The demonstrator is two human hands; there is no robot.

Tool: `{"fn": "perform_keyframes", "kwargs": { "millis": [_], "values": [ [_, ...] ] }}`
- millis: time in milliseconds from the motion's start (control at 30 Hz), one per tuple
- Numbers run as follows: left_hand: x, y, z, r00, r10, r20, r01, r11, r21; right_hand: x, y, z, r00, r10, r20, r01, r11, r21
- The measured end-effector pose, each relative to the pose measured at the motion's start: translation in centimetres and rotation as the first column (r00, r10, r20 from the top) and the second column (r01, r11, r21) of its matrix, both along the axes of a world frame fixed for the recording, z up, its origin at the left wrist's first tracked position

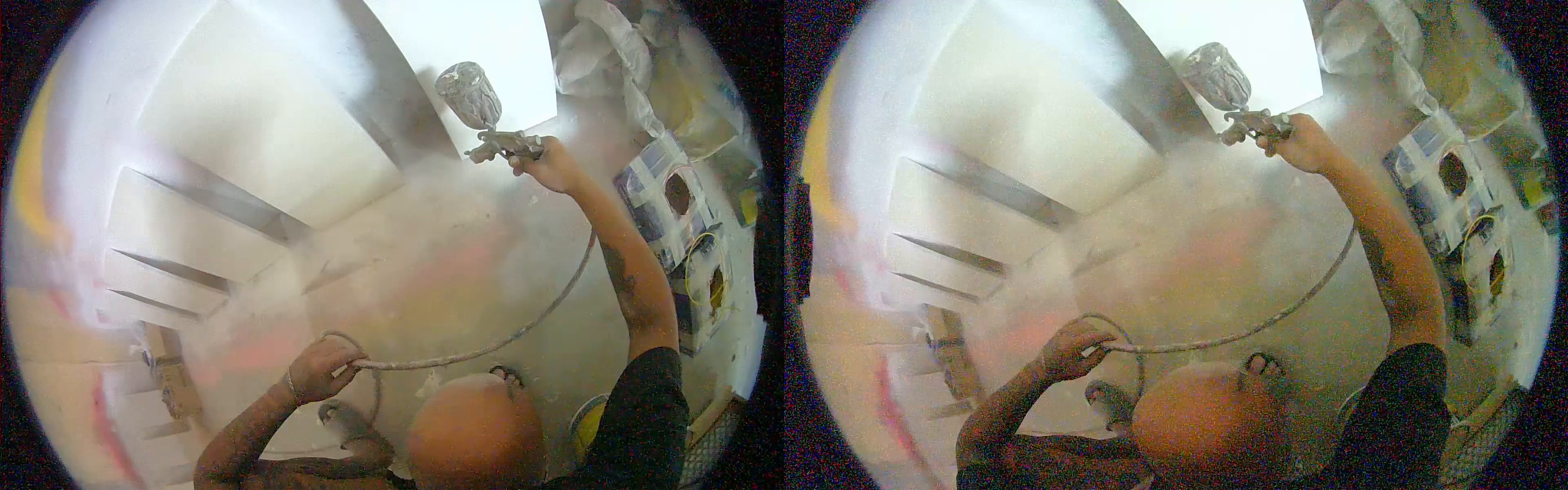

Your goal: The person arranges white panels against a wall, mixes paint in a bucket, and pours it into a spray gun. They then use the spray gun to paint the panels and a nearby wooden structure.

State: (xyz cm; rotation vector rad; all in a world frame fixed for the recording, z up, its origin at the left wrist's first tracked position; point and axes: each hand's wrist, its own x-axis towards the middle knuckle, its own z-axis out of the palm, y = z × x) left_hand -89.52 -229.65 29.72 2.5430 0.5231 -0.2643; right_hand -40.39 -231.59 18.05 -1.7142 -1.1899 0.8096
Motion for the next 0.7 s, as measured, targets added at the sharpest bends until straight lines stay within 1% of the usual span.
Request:
{"fn": "perform_keyframes", "kwargs": {
  "millis": [33, 100, 133, 200, 233, 300, 333, 367, 400, 433, 500, 533, 600, 633, 667, 700],
  "values": [
    [0.0, 0.0, -0.2, 1.0, 0.004, -0.005, -0.004, 1.0, -0.004, -0.2, -0.1, 1.2, 1.0, 0.004, -0.005, -0.004, 1.0, -0.004],
    [-0.4, 0.2, -0.7, 0.997, 0.049, 0.059, -0.052, 0.997, 0.052, -0.5, -0.3, 4.1, 0.994, -0.061, 0.092, 0.072, 0.989, -0.128],
    [-1.1, 0.2, -0.9, 0.997, 0.053, 0.059, -0.056, 0.997, 0.053, -0.3, -0.1, 4.0, 0.994, -0.057, 0.092, 0.068, 0.99, -0.127],
    [-2.9, 0.7, -1.6, 0.976, 0.217, 0.036, -0.218, 0.975, 0.044, 1.0, 0.9, 4.0, 0.996, -0.07, 0.062, 0.066, 0.995, 0.071],
    [-4.3, 1.2, -2.5, 0.975, 0.22, 0.041, -0.221, 0.974, 0.048, 1.1, 1.1, 5.0, 0.996, -0.068, 0.066, 0.063, 0.995, 0.075],
    [-7.6, 2.4, -4.9, 0.897, 0.427, 0.113, -0.436, 0.896, 0.077, 1.5, 1.4, 8.4, 0.998, -0.062, -0.018, 0.064, 0.989, 0.137],
    [-9.0, 2.7, -5.8, 0.893, 0.432, 0.128, -0.444, 0.892, 0.084, 1.5, 1.8, 9.8, 0.995, -0.095, -0.042, 0.1, 0.983, 0.154],
    [-10.5, 2.6, -6.7, 0.854, 0.495, 0.16, -0.511, 0.856, 0.076, 1.3, 2.1, 11.3, 0.99, -0.124, -0.067, 0.133, 0.977, 0.169],
    [-11.7, 2.6, -7.1, 0.808, 0.555, 0.198, -0.576, 0.815, 0.064, 0.5, 2.2, 13.4, 0.988, -0.142, -0.059, 0.151, 0.962, 0.227],
    [-12.6, 2.2, -7.1, 0.795, 0.566, 0.219, -0.59, 0.804, 0.064, 0.3, 2.6, 15.1, 0.991, -0.124, -0.043, 0.131, 0.961, 0.242],
    [-14.4, 1.6, -7.0, 0.72, 0.67, 0.178, -0.684, 0.729, 0.021, -0.2, 3.4, 18.0, 0.989, -0.098, -0.114, 0.131, 0.935, 0.329],
    [-15.1, 1.6, -6.9, 0.707, 0.678, 0.2, -0.695, 0.719, 0.019, -0.7, 3.7, 19.5, 0.992, -0.082, -0.098, 0.111, 0.932, 0.345],
    [-17.0, 2.0, -6.4, 0.721, 0.66, 0.21, -0.682, 0.73, 0.044, -2.5, 4.3, 22.2, 0.973, -0.202, -0.109, 0.229, 0.875, 0.426],
    [-17.7, 2.5, -5.6, 0.709, 0.678, 0.192, -0.701, 0.707, 0.091, -3.9, 4.2, 23.6, 0.975, -0.198, -0.099, 0.221, 0.869, 0.443],
    [-18.3, 3.0, -4.9, 0.697, 0.695, 0.178, -0.717, 0.685, 0.133, -5.6, 3.6, 24.8, 0.973, -0.192, -0.127, 0.23, 0.807, 0.543],
    [-19.1, 3.5, -4.2, 0.705, 0.683, 0.191, -0.708, 0.664, 0.239, -6.5, 2.6, 25.5, 0.972, -0.179, -0.153, 0.236, 0.736, 0.635]
  ]
}}
